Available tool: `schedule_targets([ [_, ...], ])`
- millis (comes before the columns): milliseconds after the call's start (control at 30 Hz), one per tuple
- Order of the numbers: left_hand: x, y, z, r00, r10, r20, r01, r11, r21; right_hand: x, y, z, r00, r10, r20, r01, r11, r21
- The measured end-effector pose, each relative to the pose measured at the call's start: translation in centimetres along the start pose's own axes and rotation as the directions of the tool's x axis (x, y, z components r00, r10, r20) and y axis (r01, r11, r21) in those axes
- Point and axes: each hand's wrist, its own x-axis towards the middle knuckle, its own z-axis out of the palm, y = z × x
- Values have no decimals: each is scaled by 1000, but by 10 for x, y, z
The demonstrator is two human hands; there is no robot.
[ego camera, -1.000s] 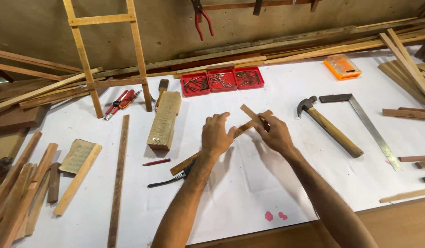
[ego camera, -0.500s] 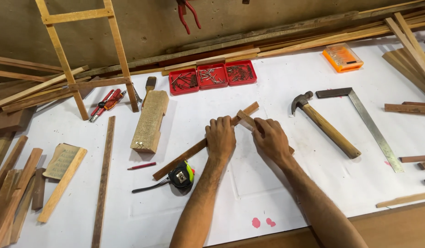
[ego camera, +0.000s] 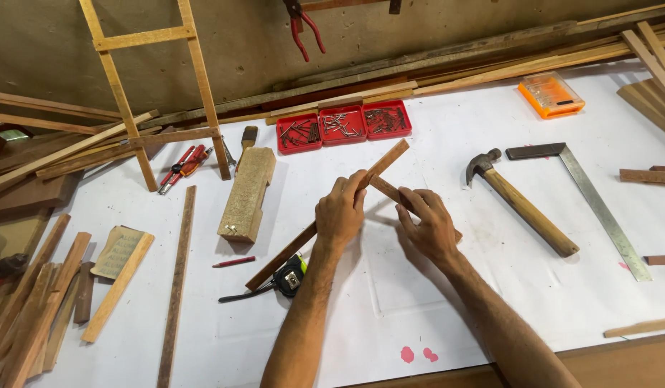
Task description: The person hammers nails into a small wooden frame resting on a block at a workbench, then lifts and repositions the frame. They measure and mark a wooden strip with a tape measure, pencil and try square, pick nails from red trays, and hold a strip against the frame to align it.
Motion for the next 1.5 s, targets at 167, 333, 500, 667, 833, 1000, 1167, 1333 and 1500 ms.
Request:
schedule_targets([
  [167, 3, 4, -28, 995, 71, -71, -85, 973, -216, 12, -21, -11, 996, -44, -72, 49, 996, 73],
  [333, 8, 5, -42, 991, 64, -113, -94, 954, -283, 32, -39, -10, 999, -26, -42, 34, 982, 183],
  [500, 9, -4, -48, 982, 34, -184, -82, 961, -265, 48, -48, 0, 989, 81, 123, -107, 968, 227],
  [667, 9, -9, -59, 976, 24, -214, -90, 949, -301, 61, -63, 4, 954, 127, 273, -215, 921, 325],
  [833, -3, -12, -76, 977, 7, -214, -65, 963, -261, 72, -75, 3, 884, 180, 432, -370, 834, 409],
  [1000, -10, -19, -88, 982, 6, -189, -58, 961, -270, 83, -90, 0, 759, 242, 605, -539, 755, 373],
  [1167, -4, -22, -99, 978, 21, -207, -84, 950, -302, 88, -97, 7, 773, 176, 610, -522, 722, 453],
  [1333, -4, -24, -106, 980, 29, -199, -90, 948, -306, 87, -101, 10, 775, 182, 605, -527, 714, 460],
  [1500, -7, -35, -102, 989, -27, -146, -36, 909, -414, 86, -108, 8, 721, 225, 655, -581, 712, 394],
])
